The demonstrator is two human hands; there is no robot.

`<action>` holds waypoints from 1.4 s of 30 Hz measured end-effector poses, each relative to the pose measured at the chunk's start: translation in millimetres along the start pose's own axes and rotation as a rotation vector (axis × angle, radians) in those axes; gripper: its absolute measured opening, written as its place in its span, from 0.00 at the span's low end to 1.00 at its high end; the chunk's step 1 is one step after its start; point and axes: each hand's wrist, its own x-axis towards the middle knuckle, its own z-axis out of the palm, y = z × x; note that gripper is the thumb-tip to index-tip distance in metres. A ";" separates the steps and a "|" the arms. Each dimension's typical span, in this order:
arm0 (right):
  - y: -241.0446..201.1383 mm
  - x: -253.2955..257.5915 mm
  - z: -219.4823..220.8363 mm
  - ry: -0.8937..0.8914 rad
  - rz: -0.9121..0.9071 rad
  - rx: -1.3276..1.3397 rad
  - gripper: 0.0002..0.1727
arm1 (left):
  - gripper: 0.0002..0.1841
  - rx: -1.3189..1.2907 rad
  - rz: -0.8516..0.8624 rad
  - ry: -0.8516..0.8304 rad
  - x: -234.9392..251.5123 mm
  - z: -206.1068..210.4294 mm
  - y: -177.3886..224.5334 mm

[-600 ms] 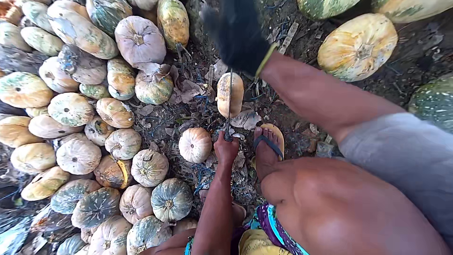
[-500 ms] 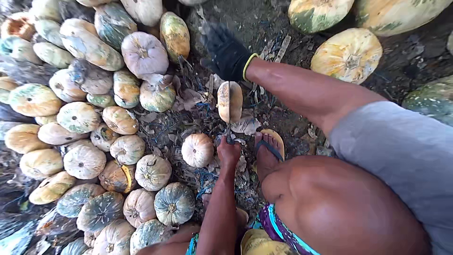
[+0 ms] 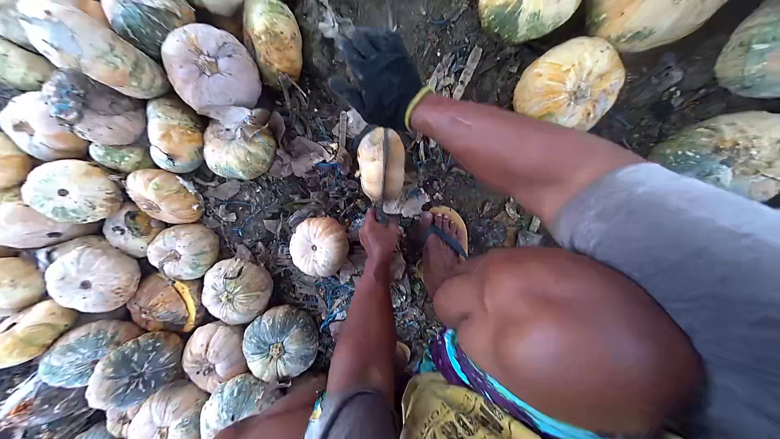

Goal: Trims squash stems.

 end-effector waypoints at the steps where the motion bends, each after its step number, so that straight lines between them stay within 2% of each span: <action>1: -8.8 -11.4 1.0 -0.051 0.008 0.000 0.48 | 0.25 -0.011 -0.013 0.006 -2.2 2.3 -2.0; 3: -8.2 2.2 -5.3 -0.015 0.011 0.019 0.46 | 0.26 0.023 -0.001 0.029 0.2 -8.9 7.4; 5: 0.3 -15.7 17.1 0.010 0.038 0.049 0.45 | 0.25 0.086 -0.008 -0.001 -11.0 -5.4 3.1; 6: 4.3 -22.4 25.8 0.037 0.041 0.047 0.44 | 0.25 0.096 -0.010 -0.012 -0.2 -3.7 5.7; 7: 9.4 -6.0 17.3 0.045 0.024 0.008 0.45 | 0.26 0.076 -0.018 -0.025 13.4 -3.2 13.0; 9: 1.5 -19.9 8.6 -0.014 0.029 0.026 0.45 | 0.26 0.057 -0.060 -0.040 7.1 3.9 6.9; 11: 3.0 -14.9 -2.4 0.247 0.090 0.193 0.38 | 0.23 0.071 -0.030 0.012 17.4 -12.2 15.3; 13: 0.9 -39.1 1.9 0.455 0.253 0.408 0.30 | 0.21 0.026 0.019 0.072 21.9 -26.3 21.9; 14: -2.8 -54.4 7.2 0.457 0.368 0.506 0.29 | 0.20 0.006 0.039 0.088 27.3 -31.4 27.0; 16: -12.2 -72.9 24.9 0.273 0.561 0.663 0.33 | 0.19 0.007 0.068 0.103 47.1 -36.1 41.0; 18: -26.3 -71.5 49.5 0.209 0.631 0.778 0.34 | 0.19 0.015 0.078 0.088 68.9 -39.1 55.3; 22: -26.9 -57.7 81.8 0.382 0.585 0.732 0.32 | 0.17 -0.076 0.103 0.040 82.0 -35.7 60.8; 26: -29.2 -72.1 93.9 0.476 0.459 0.660 0.29 | 0.19 -0.174 0.074 -0.024 59.4 -34.6 46.8; 30: -35.0 -130.3 109.6 0.335 0.258 0.572 0.34 | 0.22 -0.151 0.013 -0.022 3.1 -29.8 12.5; 32: -32.1 -147.8 104.3 0.333 0.227 0.607 0.29 | 0.23 -0.133 -0.014 -0.019 -20.1 -27.4 -8.5; 35: -23.5 -141.0 68.8 0.351 0.392 0.732 0.27 | 0.19 -0.127 -0.036 -0.013 -59.0 -10.6 -33.6; 36: -20.2 -129.5 56.6 0.295 0.459 0.737 0.28 | 0.18 -0.116 -0.032 -0.019 -70.4 -5.5 -36.6; 39: -18.1 -106.2 46.3 -0.109 0.627 0.775 0.29 | 0.18 -0.088 -0.005 0.014 -99.1 -4.1 -35.1; 40: -18.3 -102.5 54.0 -0.183 0.627 0.760 0.27 | 0.18 -0.092 -0.008 0.033 -104.4 -7.4 -32.5; 42: -23.8 -98.8 60.7 -0.183 0.634 0.799 0.28 | 0.18 -0.071 -0.022 0.041 -97.6 -20.6 -19.6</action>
